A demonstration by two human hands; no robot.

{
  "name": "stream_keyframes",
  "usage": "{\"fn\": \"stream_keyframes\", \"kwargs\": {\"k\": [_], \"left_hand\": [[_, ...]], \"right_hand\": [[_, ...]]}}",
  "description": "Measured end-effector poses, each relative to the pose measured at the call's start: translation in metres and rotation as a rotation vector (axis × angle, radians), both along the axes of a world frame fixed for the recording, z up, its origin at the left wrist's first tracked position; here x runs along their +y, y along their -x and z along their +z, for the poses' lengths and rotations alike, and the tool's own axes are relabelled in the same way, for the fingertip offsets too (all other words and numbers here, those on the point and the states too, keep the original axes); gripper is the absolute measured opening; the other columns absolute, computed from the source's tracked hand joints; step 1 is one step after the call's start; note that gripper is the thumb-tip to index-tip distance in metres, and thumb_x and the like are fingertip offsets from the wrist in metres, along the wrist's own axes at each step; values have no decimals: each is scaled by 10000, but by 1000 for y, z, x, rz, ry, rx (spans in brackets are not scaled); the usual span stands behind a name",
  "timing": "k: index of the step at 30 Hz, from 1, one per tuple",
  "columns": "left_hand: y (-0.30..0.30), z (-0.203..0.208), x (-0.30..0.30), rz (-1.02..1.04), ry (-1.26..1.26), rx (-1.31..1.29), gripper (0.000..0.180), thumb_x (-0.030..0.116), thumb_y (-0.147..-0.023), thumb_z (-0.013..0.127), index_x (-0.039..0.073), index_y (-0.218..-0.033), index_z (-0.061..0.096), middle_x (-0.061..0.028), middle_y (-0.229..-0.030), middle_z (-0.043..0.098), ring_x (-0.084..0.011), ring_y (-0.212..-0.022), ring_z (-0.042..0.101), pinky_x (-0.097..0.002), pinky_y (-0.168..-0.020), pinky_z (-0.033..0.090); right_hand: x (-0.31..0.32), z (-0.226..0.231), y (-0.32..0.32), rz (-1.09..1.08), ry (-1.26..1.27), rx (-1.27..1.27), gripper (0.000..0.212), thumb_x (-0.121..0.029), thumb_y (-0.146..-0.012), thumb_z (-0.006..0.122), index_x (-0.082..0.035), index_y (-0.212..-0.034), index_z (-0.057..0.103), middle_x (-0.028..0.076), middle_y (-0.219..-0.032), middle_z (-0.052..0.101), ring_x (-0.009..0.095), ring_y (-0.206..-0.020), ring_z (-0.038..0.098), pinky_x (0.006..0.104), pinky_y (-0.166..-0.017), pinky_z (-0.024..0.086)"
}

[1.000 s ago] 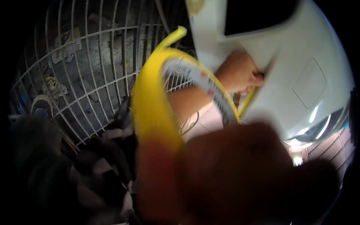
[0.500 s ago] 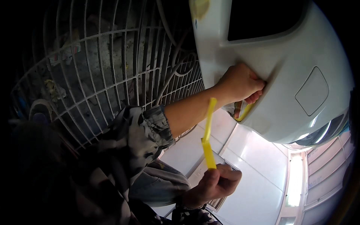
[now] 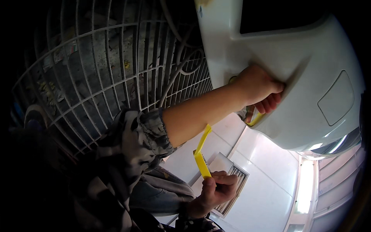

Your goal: The person applies yellow masking tape around the edges of newspaper placed on a white car bumper. They smooth the tape along the contours and tear off pieces as needed to cover the perimeter of the paper.

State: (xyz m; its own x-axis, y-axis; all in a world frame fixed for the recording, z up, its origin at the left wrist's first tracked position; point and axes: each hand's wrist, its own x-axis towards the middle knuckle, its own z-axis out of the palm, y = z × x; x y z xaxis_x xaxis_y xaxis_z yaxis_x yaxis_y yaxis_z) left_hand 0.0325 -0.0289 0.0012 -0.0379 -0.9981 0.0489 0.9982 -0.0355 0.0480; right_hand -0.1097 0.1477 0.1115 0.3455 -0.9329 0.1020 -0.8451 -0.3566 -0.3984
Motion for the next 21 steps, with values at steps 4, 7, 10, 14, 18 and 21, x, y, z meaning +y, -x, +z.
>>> {"fn": "stream_keyframes", "kwargs": {"k": [4,7,10,14,18,21], "left_hand": [[-14,1,4,-126,4,77,337,217,-925,585,3,-671,645,-100,-619,645,-148,-463,578,-277,-422,463],[-18,3,2,-338,35,196,358,273,-908,603,12,-664,627,-90,-602,612,-133,-439,526,-257,-389,380],[-17,-2,-1,-397,37,233,354,292,-893,622,26,-660,615,-84,-596,597,-126,-428,500,-248,-374,332],[-17,-19,9,-335,-55,170,340,283,-886,636,33,-656,608,-81,-600,600,-127,-436,511,-243,-377,339],[-17,-54,36,-151,112,-16,541,512,-933,557,-14,-863,665,-89,-738,642,-153,-597,604,-260,-516,497],[-20,-52,61,-55,238,-293,654,587,-907,573,-56,-995,657,-97,-886,644,-161,-761,629,-274,-650,544]], "right_hand": [[-1,1,-1,-3,-57,-25,346,-180,-801,785,-19,-790,479,92,-600,574,125,-505,533,211,-503,423],[2,7,1,-28,-101,-55,276,-58,-785,769,5,-794,501,122,-657,607,161,-576,582,251,-574,456],[2,6,1,-39,-66,-75,279,-77,-791,768,4,-797,501,119,-654,602,161,-581,578,257,-584,460],[-7,6,8,67,56,-163,332,-164,-813,776,-5,-824,484,98,-625,578,146,-539,552,245,-549,462],[-28,22,17,241,184,-312,381,-244,-865,757,-39,-839,437,79,-580,548,87,-434,467,212,-459,444],[-28,28,20,226,232,-281,382,-256,-863,759,-51,-849,436,75,-581,548,83,-414,447,204,-443,417]]}}
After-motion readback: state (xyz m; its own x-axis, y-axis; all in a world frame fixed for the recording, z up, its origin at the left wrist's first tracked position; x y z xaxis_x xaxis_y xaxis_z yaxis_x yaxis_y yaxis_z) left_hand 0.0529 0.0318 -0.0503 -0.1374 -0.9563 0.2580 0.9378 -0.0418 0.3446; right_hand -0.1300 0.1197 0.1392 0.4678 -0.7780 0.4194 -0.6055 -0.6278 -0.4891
